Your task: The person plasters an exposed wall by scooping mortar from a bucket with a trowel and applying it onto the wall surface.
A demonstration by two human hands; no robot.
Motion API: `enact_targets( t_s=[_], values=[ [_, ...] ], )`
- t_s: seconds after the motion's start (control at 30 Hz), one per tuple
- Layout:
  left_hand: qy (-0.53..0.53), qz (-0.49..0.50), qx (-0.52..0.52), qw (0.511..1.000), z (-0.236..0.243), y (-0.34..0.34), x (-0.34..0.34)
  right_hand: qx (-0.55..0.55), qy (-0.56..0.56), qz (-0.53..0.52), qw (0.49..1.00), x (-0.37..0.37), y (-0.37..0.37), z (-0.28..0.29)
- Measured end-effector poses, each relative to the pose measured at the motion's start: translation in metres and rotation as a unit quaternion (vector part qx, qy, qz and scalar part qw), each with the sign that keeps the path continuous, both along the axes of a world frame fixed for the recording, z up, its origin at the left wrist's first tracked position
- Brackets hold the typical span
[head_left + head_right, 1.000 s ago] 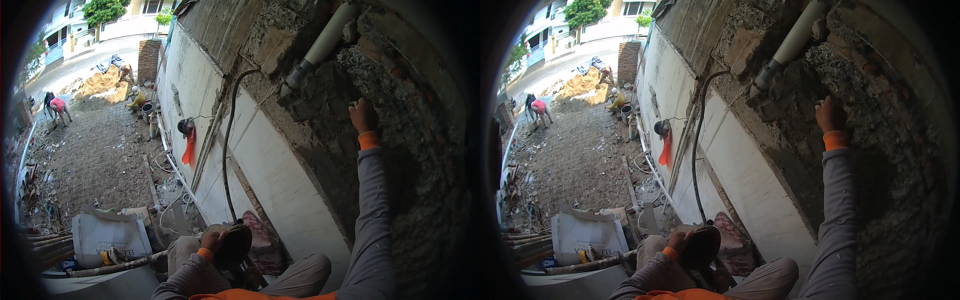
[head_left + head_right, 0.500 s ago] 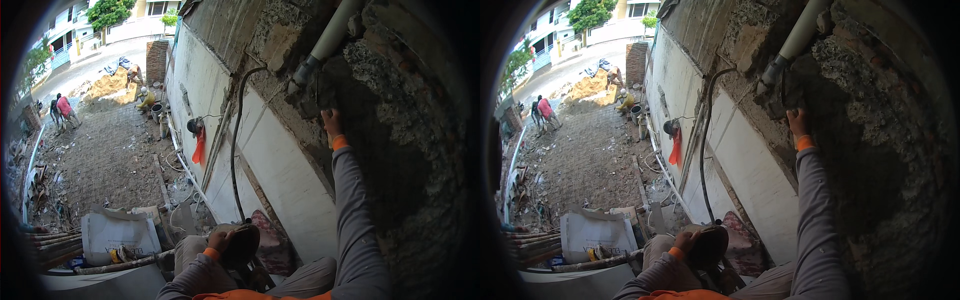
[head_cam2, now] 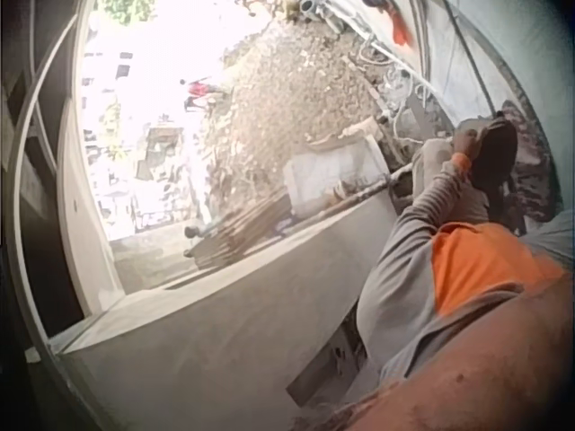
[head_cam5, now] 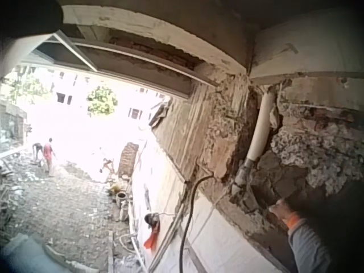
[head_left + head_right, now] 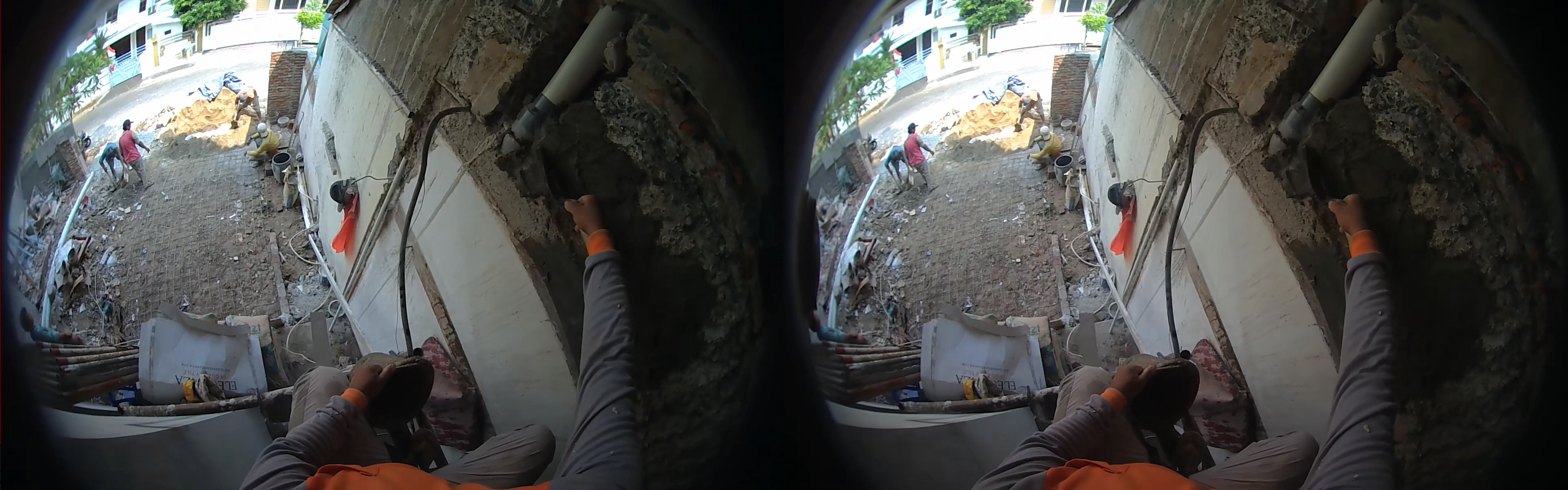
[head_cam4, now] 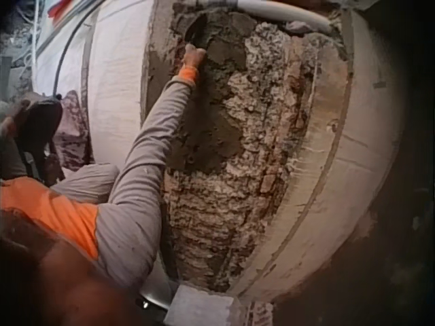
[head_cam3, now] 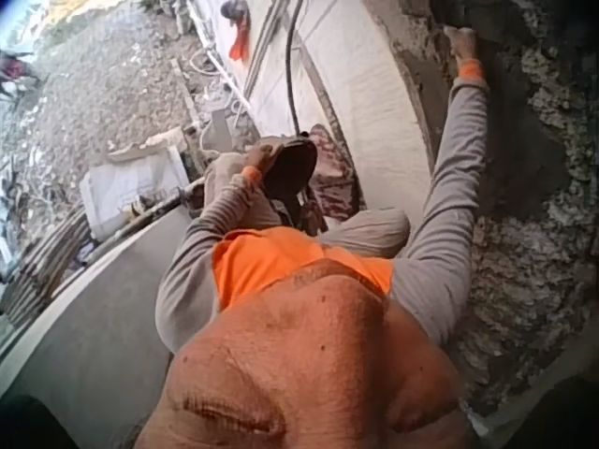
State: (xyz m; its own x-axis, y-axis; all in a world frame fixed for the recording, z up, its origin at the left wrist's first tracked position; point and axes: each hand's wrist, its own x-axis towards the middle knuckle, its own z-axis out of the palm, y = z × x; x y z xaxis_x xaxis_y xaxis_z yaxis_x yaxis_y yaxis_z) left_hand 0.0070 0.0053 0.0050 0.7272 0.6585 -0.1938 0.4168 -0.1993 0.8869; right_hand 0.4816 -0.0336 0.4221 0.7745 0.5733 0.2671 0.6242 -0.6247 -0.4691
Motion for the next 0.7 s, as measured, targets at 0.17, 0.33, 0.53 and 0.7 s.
enact_targets(
  t_s=[0.17, 0.33, 0.53, 0.7],
  values=[
    [-0.015, -0.007, 0.003, 1.0, -0.001, 0.002, 0.004, 0.009, -0.048, -0.046, 0.998, -0.011, -0.046, 0.055],
    [-0.025, -0.025, 0.013, 0.999, 0.001, 0.003, -0.001, -0.1, -0.278, -0.06, 0.954, -0.043, -0.061, 0.076],
    [-0.017, -0.043, -0.004, 0.999, 0.003, 0.003, -0.001, -0.124, -0.466, -0.086, 0.872, -0.102, -0.085, 0.096],
    [-0.014, -0.028, 0.002, 1.0, 0.004, 0.002, -0.004, 0.097, 0.029, 0.11, 0.989, -0.132, -0.088, 0.09]
  ],
)
